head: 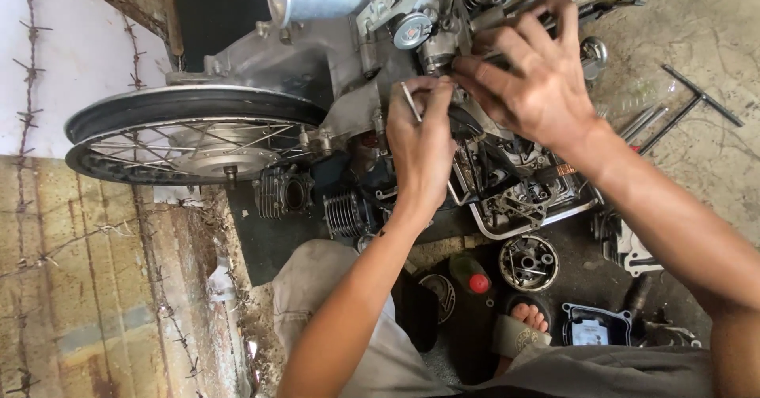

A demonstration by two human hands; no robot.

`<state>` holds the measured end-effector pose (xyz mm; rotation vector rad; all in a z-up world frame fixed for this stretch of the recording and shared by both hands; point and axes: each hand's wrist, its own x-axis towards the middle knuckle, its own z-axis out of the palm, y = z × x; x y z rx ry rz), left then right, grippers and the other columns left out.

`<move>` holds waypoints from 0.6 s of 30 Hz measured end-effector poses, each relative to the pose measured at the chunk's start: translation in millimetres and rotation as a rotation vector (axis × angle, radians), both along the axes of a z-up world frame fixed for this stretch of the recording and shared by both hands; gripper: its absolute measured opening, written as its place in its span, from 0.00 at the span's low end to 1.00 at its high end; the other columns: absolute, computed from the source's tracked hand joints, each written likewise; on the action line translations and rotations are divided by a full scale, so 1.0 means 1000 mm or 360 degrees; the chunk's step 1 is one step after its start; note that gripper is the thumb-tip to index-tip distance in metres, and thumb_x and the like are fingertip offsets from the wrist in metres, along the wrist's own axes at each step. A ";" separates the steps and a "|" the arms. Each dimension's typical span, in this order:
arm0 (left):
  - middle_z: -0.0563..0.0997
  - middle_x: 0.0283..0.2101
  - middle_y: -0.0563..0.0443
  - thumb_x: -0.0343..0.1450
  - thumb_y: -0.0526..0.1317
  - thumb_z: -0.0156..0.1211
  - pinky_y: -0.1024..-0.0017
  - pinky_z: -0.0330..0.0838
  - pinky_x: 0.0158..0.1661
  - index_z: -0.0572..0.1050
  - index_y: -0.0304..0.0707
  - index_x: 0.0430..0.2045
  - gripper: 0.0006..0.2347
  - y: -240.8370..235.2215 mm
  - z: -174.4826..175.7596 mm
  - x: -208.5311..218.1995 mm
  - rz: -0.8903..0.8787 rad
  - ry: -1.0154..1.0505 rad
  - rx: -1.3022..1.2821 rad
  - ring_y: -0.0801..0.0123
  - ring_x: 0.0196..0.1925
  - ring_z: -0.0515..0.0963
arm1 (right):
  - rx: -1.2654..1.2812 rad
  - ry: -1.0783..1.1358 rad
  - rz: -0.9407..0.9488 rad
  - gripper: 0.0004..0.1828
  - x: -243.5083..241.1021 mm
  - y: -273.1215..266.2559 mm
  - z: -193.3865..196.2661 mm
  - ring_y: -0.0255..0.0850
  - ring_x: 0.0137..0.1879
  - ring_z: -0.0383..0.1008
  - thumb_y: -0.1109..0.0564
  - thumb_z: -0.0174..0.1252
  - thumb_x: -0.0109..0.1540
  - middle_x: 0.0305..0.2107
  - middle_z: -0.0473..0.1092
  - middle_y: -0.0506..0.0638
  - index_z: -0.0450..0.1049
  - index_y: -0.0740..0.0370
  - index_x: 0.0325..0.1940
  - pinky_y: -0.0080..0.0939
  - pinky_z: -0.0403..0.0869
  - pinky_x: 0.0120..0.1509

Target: The person cleans a motorcycle piston with a brush and a rag, then wipes it down. They proceed to use a T-handle wrench to tighten bolts on the motorcycle engine casing.

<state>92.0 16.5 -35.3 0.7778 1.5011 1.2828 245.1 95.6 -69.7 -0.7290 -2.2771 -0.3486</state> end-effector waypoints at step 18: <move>0.69 0.35 0.53 0.68 0.43 0.59 0.81 0.48 0.19 0.69 0.39 0.40 0.12 0.002 0.015 -0.018 0.0137 -0.0737 -0.0099 0.81 0.22 0.60 | 0.0133 0.0011 -0.0114 0.12 -0.002 0.003 -0.029 0.44 0.59 0.72 0.53 0.81 0.69 0.49 0.77 0.45 0.91 0.48 0.56 0.69 0.47 0.76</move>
